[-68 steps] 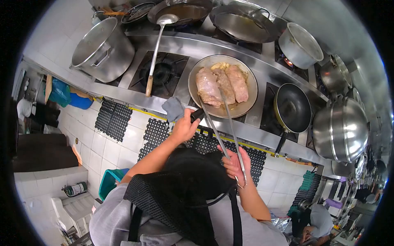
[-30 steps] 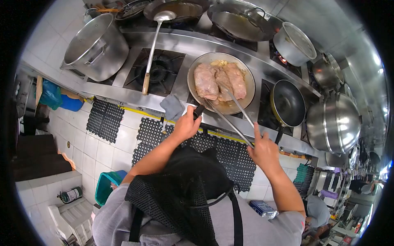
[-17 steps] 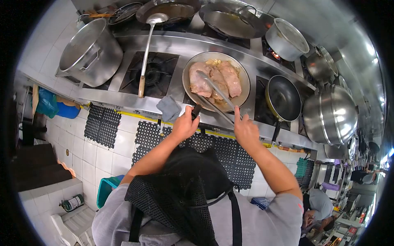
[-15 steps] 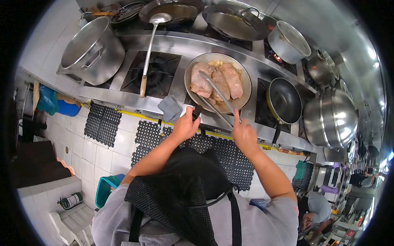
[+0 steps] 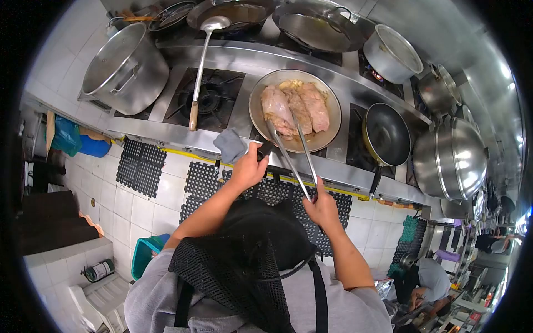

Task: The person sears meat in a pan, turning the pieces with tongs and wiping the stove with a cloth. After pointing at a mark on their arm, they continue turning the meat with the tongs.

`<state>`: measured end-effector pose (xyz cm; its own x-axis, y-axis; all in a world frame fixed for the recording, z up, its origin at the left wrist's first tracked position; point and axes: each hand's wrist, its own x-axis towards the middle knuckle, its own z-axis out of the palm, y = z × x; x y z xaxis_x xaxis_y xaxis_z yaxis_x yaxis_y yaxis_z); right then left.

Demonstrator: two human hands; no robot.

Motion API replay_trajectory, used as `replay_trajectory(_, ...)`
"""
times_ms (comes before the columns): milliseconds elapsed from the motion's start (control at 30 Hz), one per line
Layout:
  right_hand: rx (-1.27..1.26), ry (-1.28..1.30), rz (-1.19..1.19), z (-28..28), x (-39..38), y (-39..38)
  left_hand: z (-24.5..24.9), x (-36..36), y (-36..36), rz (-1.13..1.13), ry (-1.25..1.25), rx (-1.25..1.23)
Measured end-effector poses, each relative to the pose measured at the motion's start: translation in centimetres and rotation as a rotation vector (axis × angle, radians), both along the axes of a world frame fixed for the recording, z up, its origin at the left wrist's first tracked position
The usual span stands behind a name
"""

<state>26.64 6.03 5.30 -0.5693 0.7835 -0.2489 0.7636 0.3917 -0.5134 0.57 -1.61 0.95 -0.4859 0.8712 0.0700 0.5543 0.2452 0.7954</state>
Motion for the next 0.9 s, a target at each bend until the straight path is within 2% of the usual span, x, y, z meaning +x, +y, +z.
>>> replay_trajectory(33, 0.052, -0.036, 0.007, -0.6, 0.1, 0.1, 0.0, 0.0, 0.0, 0.002, 0.002, 0.010)
replay_trajectory(67, 0.265, -0.066, 0.110, -1.7, 0.6, 0.7, 0.0, -0.1, 0.0, -0.003, 0.005, 0.008)
replay_trajectory(100, 0.263, -0.066, 0.104, -0.9, 0.3, 0.8, -0.1, -0.1, 0.0, 0.001, 0.009, 0.011)
replay_trajectory(167, 0.373, -0.252, 0.127, 2.2, -1.1, 1.2, -0.3, 0.1, 0.1, -0.004, 0.013, 0.015)
replay_trajectory(300, 0.356, -0.297, 0.178, 4.0, -3.3, 2.2, -0.4, 0.3, 0.2, -0.003, 0.051, 0.023)
replay_trajectory(433, 0.310, -0.341, 0.221, 2.4, -4.4, 2.9, -0.1, 0.5, 0.2, -0.012, 0.050, 0.014)
replay_trajectory(533, 0.197, -0.247, 0.197, 2.6, -4.1, 3.4, 0.4, 0.3, 0.1, -0.022, 0.038, 0.004)
replay_trajectory(600, -0.222, -0.204, 0.086, 4.7, -3.6, 4.0, 0.2, 0.3, 0.0, -0.016, 0.044, 0.023)
replay_trajectory(633, -0.220, -0.205, 0.087, 3.7, -2.8, 4.3, 0.2, 0.3, 0.0, -0.014, 0.053, 0.040)
replay_trajectory(700, -0.222, 0.070, 0.189, 1.5, -1.2, 5.0, 0.3, 0.3, 0.1, -0.014, 0.046, 0.019)
replay_trajectory(733, -0.222, 0.072, 0.190, 1.3, -0.7, 5.5, 0.3, 0.2, 0.1, -0.013, 0.041, -0.004)
replay_trajectory(800, -0.650, 0.261, 0.096, 1.3, 0.1, 6.3, 0.5, 0.1, 0.1, -0.013, 0.042, -0.011)
replay_trajectory(833, -0.651, 0.262, 0.096, 1.5, 0.7, 6.8, 0.5, 0.1, 0.0, -0.016, 0.040, -0.019)
replay_trajectory(900, -1.215, 0.434, -0.217, 1.8, 1.7, 7.6, 0.6, 0.2, 0.0, -0.018, 0.041, -0.028)
